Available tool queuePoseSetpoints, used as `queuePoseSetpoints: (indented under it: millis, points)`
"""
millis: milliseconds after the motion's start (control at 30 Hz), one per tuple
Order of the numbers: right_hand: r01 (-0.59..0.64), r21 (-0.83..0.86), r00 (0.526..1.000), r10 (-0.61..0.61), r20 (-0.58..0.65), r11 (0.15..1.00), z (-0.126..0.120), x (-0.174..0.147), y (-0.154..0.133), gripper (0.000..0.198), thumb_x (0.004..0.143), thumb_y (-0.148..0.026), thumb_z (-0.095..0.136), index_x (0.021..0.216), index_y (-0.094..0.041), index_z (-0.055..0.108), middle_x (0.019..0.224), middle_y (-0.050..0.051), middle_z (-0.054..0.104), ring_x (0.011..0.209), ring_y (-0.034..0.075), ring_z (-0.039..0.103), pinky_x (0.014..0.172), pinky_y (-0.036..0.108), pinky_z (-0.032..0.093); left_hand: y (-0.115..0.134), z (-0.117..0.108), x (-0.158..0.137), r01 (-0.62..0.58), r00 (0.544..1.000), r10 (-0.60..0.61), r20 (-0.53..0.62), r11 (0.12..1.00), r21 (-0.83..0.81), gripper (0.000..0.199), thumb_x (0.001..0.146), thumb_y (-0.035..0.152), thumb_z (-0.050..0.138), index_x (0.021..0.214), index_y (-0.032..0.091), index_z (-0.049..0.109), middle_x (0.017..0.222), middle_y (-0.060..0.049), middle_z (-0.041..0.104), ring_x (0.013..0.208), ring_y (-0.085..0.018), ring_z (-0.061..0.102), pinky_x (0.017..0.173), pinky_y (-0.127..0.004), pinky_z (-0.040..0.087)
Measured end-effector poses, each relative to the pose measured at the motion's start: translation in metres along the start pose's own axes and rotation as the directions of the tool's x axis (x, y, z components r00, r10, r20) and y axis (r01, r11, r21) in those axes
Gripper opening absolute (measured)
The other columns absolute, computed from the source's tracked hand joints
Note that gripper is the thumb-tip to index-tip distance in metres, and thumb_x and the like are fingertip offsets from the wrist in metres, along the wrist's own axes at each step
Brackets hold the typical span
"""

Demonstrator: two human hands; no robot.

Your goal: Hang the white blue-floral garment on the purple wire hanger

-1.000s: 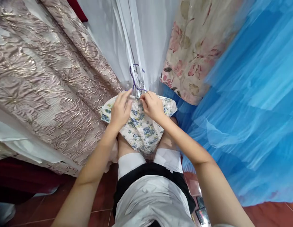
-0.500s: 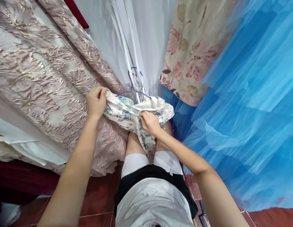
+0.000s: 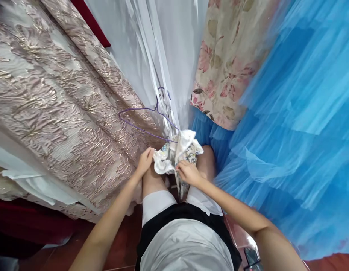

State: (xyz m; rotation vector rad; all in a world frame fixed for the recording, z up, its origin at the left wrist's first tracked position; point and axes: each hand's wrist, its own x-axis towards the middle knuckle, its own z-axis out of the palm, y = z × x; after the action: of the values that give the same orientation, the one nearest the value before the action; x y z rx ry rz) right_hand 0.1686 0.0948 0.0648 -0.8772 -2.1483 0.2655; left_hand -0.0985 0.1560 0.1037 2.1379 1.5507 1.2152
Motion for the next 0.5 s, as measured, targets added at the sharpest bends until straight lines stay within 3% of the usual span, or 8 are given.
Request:
queuePoseSetpoints:
  millis: [33,133,200,267,333,367,433,500]
  points:
    - [-0.035,0.059,0.999,0.035,0.009,0.998,0.000,-0.003,-0.001,0.008,0.097,-0.024,0.055,0.099,-0.019,0.061,0.094,0.009,0.067,0.088,0.024,0.063,0.079,0.037,0.051,0.015,0.008,-0.007,-0.026,0.999,0.028,0.041,0.999,-0.042,0.032,0.102,0.036,0.038,0.089,0.017,0.061,0.082,-0.002,0.066,0.078,-0.015,0.060,0.074,-0.024,0.046]
    - [-0.118,0.262,0.993,0.117,0.016,0.958,-0.005,0.002,-0.012,0.044,0.086,-0.037,0.073,0.122,-0.017,0.058,0.117,0.012,0.067,0.101,0.027,0.063,0.089,0.041,0.052,0.069,0.020,-0.017,-0.098,0.985,0.117,0.126,0.985,-0.144,0.032,0.102,0.039,0.042,0.095,0.017,0.064,0.083,-0.002,0.067,0.075,-0.014,0.060,0.073,-0.023,0.045]
    - [-0.217,0.369,0.976,0.208,0.063,0.904,-0.015,0.011,-0.023,0.041,0.084,-0.042,0.073,0.114,-0.016,0.062,0.106,0.009,0.069,0.092,0.025,0.063,0.082,0.038,0.053,0.103,0.019,-0.017,-0.137,0.961,0.179,0.211,0.971,-0.197,0.031,0.101,0.041,0.046,0.095,0.018,0.065,0.085,-0.001,0.067,0.077,-0.014,0.060,0.075,-0.024,0.045]
    - [-0.322,0.452,0.947,0.273,0.172,0.832,-0.032,0.020,-0.036,0.028,0.089,-0.044,0.065,0.091,-0.016,0.064,0.083,0.004,0.067,0.074,0.020,0.060,0.067,0.032,0.050,0.124,0.016,-0.016,-0.099,0.926,0.195,0.322,0.952,-0.291,0.031,0.100,0.046,0.048,0.100,0.019,0.064,0.081,0.000,0.064,0.072,-0.014,0.059,0.069,-0.023,0.044]
    - [-0.342,0.507,0.938,0.251,0.241,0.791,-0.060,0.022,-0.048,0.030,0.094,-0.043,0.057,0.080,-0.017,0.063,0.076,0.003,0.065,0.068,0.018,0.057,0.061,0.028,0.046,0.129,0.013,-0.017,0.015,0.877,0.195,0.440,0.902,-0.431,0.037,0.098,0.053,0.051,0.108,0.019,0.061,0.078,0.000,0.061,0.065,-0.014,0.055,0.060,-0.023,0.042]
    - [-0.300,0.519,0.952,0.220,0.211,0.800,-0.076,0.020,-0.053,0.028,0.096,-0.041,0.056,0.083,-0.017,0.064,0.082,0.003,0.067,0.071,0.018,0.059,0.064,0.028,0.047,0.125,0.012,-0.020,0.074,0.844,0.207,0.495,0.869,-0.489,0.041,0.095,0.056,0.053,0.109,0.018,0.061,0.078,0.000,0.061,0.064,-0.014,0.054,0.057,-0.023,0.041]
    - [-0.225,0.430,0.974,0.210,0.084,0.874,-0.108,0.011,-0.060,0.025,0.097,-0.039,0.055,0.084,-0.019,0.065,0.080,0.003,0.067,0.071,0.018,0.059,0.063,0.028,0.046,0.110,0.011,-0.029,0.140,0.775,0.238,0.585,0.838,-0.527,0.043,0.090,0.059,0.060,0.101,0.017,0.063,0.079,-0.002,0.062,0.065,-0.015,0.055,0.055,-0.023,0.041]
    - [-0.157,0.286,0.981,0.183,-0.065,0.945,-0.136,0.001,-0.057,0.022,0.095,-0.035,0.056,0.082,-0.021,0.067,0.074,0.002,0.065,0.065,0.017,0.057,0.060,0.028,0.044,0.091,0.008,-0.038,0.134,0.750,0.223,0.623,0.871,-0.473,0.041,0.086,0.057,0.065,0.085,0.016,0.065,0.077,-0.002,0.063,0.068,-0.016,0.056,0.058,-0.023,0.043]
